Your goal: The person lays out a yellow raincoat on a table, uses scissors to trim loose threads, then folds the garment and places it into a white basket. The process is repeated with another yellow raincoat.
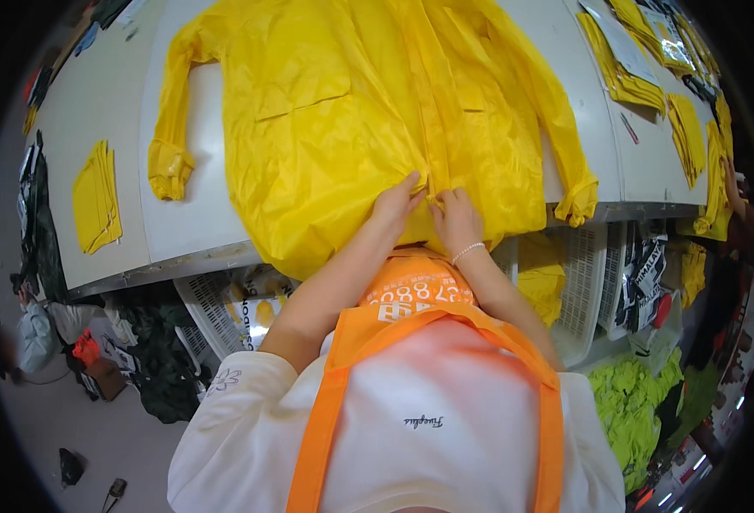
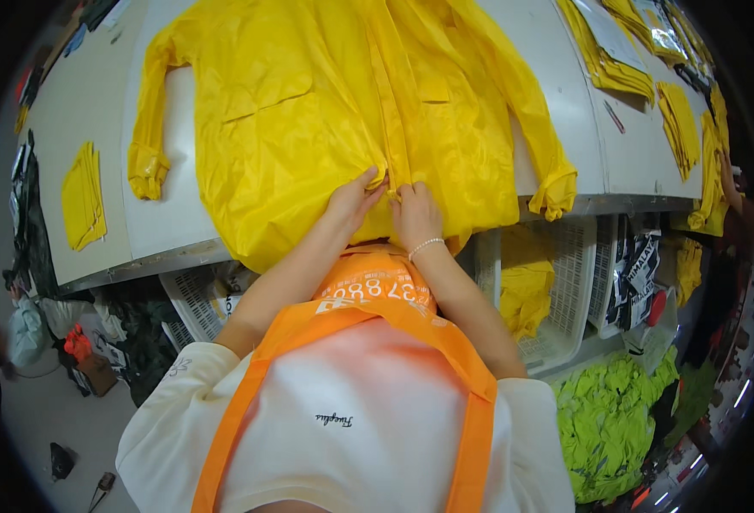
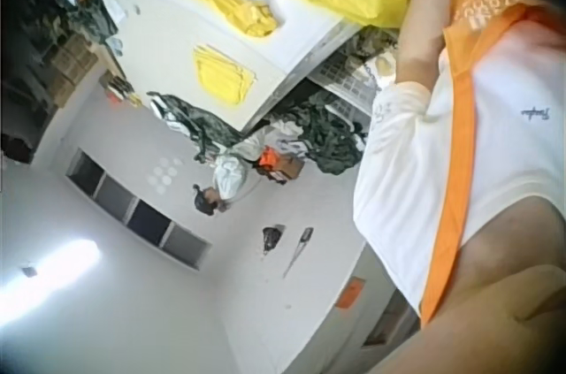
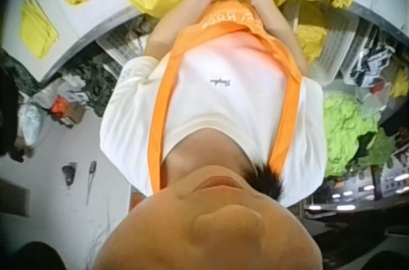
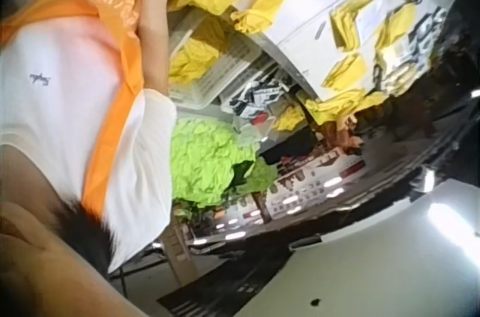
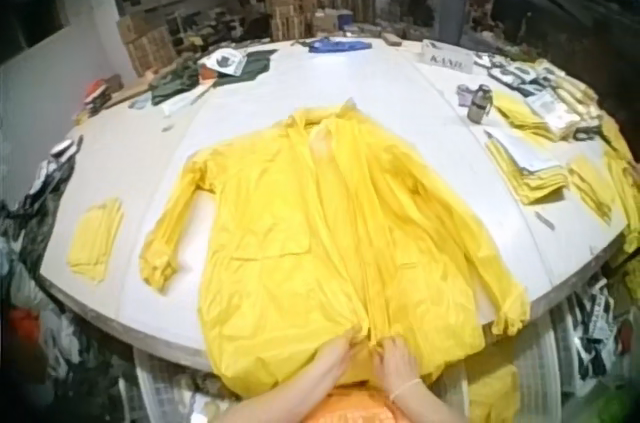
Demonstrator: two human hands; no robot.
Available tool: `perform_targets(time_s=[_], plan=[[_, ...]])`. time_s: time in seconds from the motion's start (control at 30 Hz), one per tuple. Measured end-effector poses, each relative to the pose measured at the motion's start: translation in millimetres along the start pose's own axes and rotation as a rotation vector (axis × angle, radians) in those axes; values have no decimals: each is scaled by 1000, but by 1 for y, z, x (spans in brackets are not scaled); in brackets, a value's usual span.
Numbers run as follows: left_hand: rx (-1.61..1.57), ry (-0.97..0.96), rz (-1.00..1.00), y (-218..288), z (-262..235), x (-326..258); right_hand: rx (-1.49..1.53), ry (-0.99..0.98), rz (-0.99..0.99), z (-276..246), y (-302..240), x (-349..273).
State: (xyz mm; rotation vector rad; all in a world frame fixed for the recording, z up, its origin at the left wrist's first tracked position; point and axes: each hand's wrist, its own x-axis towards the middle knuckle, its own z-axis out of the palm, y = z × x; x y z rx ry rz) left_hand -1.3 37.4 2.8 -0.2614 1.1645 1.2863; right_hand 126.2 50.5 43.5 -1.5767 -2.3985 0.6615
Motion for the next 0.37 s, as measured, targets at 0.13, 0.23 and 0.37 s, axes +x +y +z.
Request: perform_targets(time_s=[0.13, 0.23, 0.37], plan=[[42, -33, -1, 3, 3, -1, -23, -75, 102, 13, 6, 4], [174, -79, -22, 8, 9, -8, 187, -135, 268, 22, 11, 11], [216, -108, -35, 1, 3, 1, 191, -184, 301, 16, 5, 20]])
